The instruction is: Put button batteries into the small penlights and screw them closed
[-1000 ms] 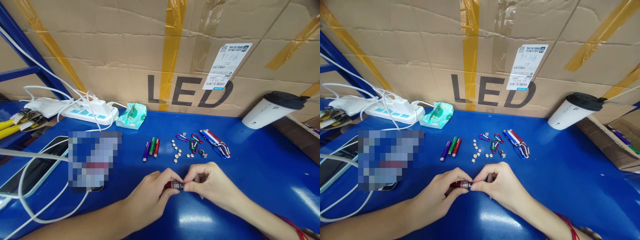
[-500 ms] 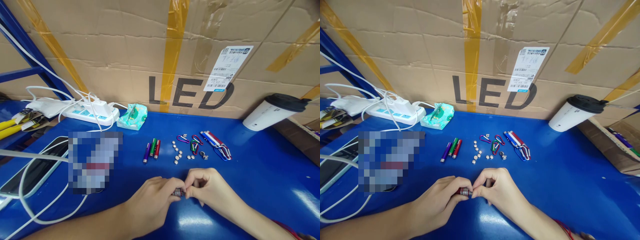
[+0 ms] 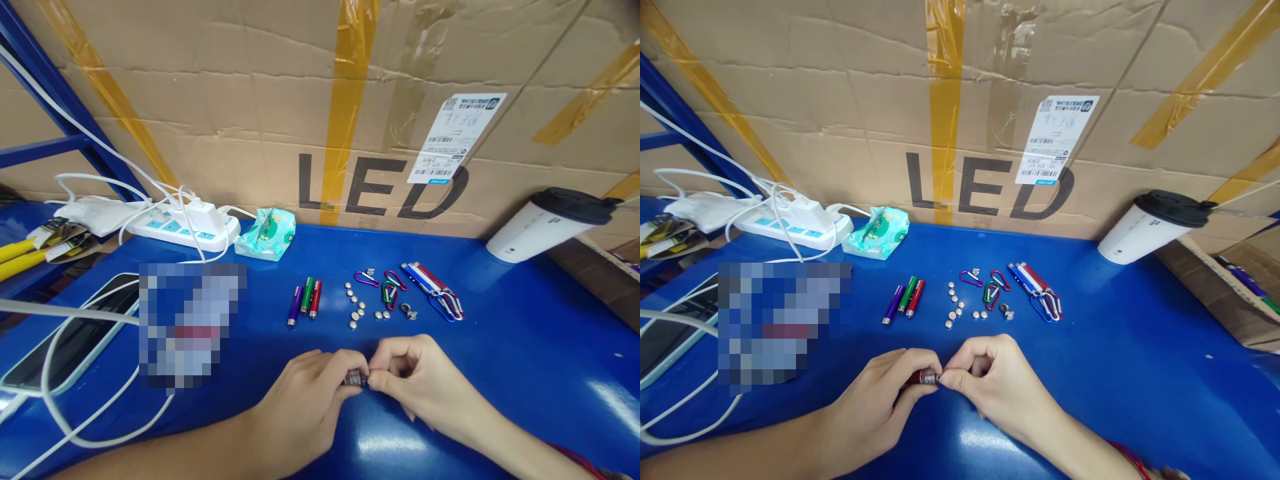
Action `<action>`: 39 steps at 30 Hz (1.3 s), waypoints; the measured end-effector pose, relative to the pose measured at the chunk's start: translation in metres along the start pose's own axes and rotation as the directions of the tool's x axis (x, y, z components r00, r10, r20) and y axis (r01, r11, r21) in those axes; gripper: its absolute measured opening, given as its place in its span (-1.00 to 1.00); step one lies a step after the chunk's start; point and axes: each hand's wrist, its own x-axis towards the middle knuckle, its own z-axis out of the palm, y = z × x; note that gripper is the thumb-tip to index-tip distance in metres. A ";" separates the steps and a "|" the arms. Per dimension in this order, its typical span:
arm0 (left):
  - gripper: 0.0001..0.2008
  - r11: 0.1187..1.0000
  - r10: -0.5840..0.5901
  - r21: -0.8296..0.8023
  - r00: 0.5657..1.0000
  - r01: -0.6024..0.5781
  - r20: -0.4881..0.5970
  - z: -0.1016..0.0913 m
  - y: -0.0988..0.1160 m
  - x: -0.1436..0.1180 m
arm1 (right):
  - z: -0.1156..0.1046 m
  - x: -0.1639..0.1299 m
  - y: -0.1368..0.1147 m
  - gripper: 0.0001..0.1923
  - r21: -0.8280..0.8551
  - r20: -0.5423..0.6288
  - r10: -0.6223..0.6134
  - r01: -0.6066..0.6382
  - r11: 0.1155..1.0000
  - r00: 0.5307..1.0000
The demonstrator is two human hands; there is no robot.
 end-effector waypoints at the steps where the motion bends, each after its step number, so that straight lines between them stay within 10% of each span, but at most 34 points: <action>1: -0.85 1.000 -0.007 -0.004 1.000 0.007 0.001 0.000 0.000 0.000 | -0.001 0.000 0.001 -0.76 0.007 0.011 -0.007 0.007 1.000 1.000; 25: -0.83 0.983 -0.157 -0.091 0.987 0.158 0.011 -0.003 0.002 0.008 | -0.005 -0.001 -0.004 -0.70 -0.119 -0.059 -0.173 0.165 0.979 0.983; 31: -0.84 0.956 -0.218 -0.191 0.975 0.222 0.045 -0.007 0.004 0.010 | -0.012 -0.006 0.003 -0.86 -0.482 -0.094 -0.678 0.562 0.672 0.729; 39: -0.82 0.952 -0.211 -0.209 0.974 0.225 0.085 -0.008 0.007 0.009 | -0.022 -0.009 0.003 -0.89 -0.660 0.096 -0.850 0.672 0.335 0.518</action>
